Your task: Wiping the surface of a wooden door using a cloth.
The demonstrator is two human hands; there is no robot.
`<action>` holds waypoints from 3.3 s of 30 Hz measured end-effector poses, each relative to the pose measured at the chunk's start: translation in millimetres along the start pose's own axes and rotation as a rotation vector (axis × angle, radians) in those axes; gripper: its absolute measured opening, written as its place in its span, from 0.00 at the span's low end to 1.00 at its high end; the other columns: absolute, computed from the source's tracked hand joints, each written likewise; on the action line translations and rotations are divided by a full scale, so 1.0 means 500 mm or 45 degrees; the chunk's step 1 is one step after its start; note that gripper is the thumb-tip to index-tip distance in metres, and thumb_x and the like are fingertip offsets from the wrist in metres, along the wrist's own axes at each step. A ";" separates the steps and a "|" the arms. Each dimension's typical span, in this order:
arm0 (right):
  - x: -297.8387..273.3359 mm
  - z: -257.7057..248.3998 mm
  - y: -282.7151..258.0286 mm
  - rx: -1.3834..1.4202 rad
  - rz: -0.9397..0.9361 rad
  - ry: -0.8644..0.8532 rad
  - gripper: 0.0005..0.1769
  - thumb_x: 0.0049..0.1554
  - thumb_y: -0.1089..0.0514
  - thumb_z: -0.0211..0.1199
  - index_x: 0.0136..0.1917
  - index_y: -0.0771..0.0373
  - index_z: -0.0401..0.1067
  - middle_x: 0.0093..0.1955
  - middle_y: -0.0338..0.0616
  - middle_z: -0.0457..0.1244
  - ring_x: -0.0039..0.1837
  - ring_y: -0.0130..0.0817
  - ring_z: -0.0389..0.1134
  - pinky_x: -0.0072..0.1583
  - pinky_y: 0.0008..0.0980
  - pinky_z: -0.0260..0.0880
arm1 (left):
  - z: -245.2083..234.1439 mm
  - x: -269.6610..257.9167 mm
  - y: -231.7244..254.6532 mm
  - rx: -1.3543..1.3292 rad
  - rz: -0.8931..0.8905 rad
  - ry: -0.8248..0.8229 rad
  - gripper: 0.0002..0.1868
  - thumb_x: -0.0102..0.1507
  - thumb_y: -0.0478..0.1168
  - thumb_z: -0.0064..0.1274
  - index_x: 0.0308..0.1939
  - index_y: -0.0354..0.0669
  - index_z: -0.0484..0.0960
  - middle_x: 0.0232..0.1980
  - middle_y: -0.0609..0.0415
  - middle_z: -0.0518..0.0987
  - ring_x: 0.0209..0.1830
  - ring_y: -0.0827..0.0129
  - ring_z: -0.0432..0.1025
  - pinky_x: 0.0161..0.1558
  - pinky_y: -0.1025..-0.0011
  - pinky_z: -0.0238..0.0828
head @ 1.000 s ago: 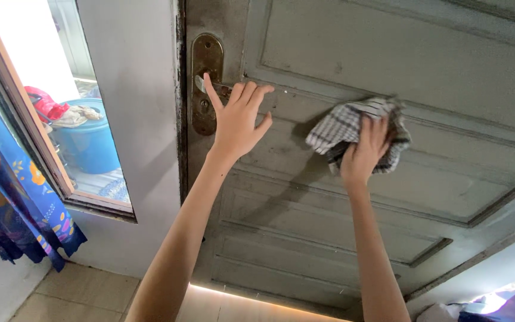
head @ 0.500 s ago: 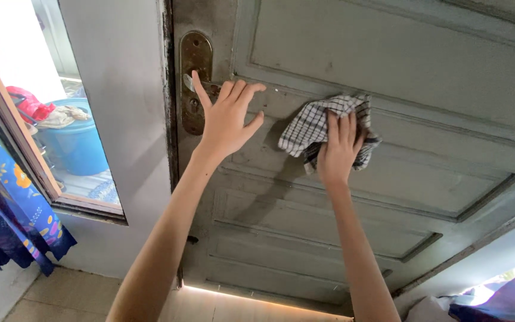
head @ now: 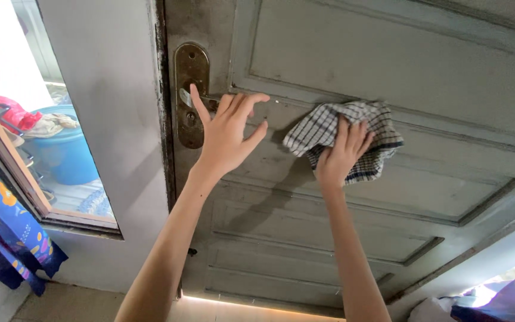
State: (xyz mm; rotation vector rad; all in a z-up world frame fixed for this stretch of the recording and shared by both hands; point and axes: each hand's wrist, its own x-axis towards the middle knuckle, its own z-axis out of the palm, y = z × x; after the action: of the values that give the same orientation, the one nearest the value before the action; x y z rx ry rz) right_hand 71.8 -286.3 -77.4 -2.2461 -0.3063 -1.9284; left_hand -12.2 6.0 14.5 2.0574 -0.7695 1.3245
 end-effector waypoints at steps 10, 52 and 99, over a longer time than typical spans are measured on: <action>-0.001 0.017 -0.037 0.001 0.086 -0.039 0.43 0.49 0.71 0.51 0.79 0.66 0.57 0.81 0.58 0.50 0.85 0.59 0.42 0.83 0.67 0.32 | 0.009 0.001 0.002 -0.044 0.009 0.020 0.18 0.68 0.45 0.58 0.61 0.56 0.76 0.40 0.65 0.72 0.53 0.70 0.69 0.76 0.31 0.11; 0.012 -0.052 0.021 0.134 0.105 -0.416 0.44 0.56 0.73 0.50 0.83 0.53 0.55 0.86 0.50 0.44 0.87 0.53 0.38 0.80 0.63 0.30 | 0.025 -0.006 -0.010 0.159 -0.005 -0.077 0.27 0.60 0.41 0.61 0.63 0.52 0.75 0.39 0.60 0.70 0.53 0.65 0.67 0.79 0.37 0.22; -0.021 -0.052 0.063 0.044 0.351 0.030 0.42 0.62 0.76 0.50 0.85 0.49 0.59 0.88 0.49 0.44 0.90 0.54 0.39 0.86 0.61 0.39 | 0.020 -0.016 -0.031 0.395 0.180 -0.026 0.27 0.58 0.40 0.62 0.62 0.46 0.77 0.51 0.55 0.72 0.58 0.61 0.66 0.78 0.40 0.35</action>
State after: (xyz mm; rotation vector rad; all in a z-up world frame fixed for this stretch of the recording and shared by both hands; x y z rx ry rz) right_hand 53.9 -323.8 -83.5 -2.1137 -0.0238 -1.7908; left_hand 2.1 10.4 1.4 2.2931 -0.7695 1.5882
